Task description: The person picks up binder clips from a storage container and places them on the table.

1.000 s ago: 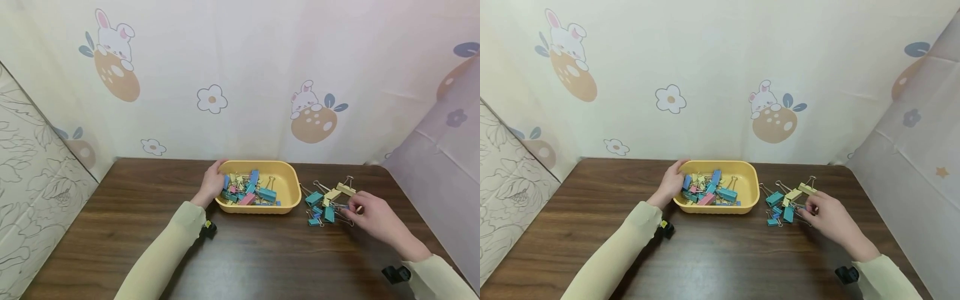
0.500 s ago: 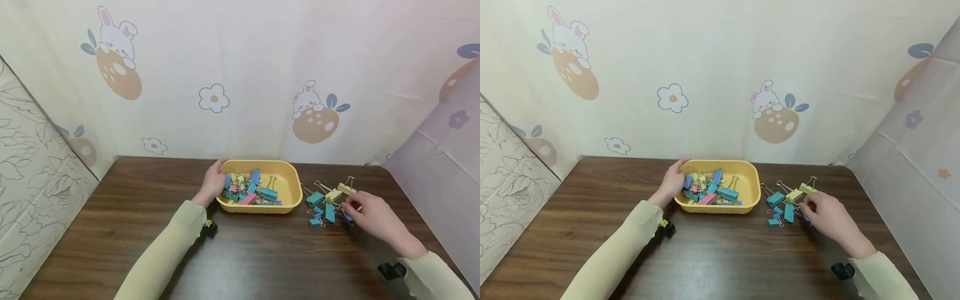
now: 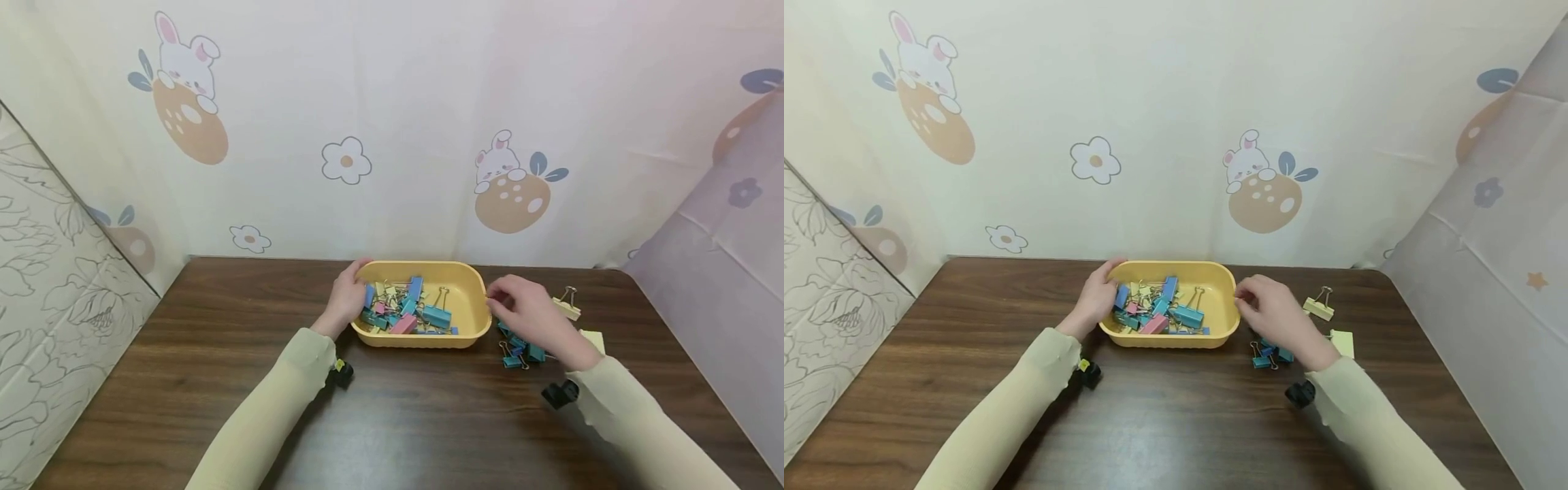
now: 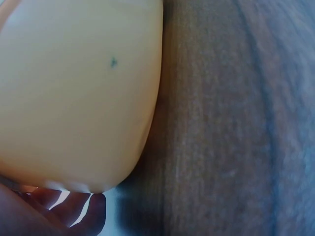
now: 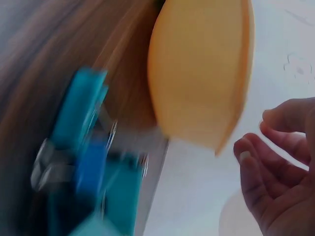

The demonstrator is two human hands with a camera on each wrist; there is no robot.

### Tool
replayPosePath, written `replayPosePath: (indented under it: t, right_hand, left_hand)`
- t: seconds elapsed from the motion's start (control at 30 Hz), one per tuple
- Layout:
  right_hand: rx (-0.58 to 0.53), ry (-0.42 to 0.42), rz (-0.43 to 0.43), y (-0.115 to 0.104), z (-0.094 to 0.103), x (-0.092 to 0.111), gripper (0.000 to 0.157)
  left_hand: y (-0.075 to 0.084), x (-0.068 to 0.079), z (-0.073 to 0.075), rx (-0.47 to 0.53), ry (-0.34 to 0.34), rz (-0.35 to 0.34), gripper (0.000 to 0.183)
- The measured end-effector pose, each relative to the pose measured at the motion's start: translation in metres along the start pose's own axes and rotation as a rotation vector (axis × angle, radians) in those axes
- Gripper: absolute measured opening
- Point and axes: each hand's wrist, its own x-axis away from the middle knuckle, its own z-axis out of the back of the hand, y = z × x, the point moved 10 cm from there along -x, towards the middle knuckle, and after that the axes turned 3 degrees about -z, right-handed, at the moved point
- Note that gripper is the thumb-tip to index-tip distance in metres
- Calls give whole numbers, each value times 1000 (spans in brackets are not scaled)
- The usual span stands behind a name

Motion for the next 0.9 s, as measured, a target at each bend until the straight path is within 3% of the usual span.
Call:
replayPosePath:
  t: [0.1, 0.23, 0.43, 0.63, 0.9]
  right_hand:
    - [-51, -42, 53, -17, -15, -11, 10]
    - [-59, -166, 85, -32, -43, -21, 15]
    - [111, -339, 18, -35, -79, -30, 29]
    - [211, -359, -45, -34, -89, -37, 36]
    - [188, -389, -107, -31, -93, -38, 44]
  left_hand:
    - [-1, 0, -1, -2, -2, 3, 46]
    - [1, 1, -2, 3, -6, 1, 46]
    - [3, 2, 0, -1, -3, -3, 47]
    - [0, 1, 1, 3, -3, -6, 48]
    - [0, 1, -1, 8, -4, 1, 46]
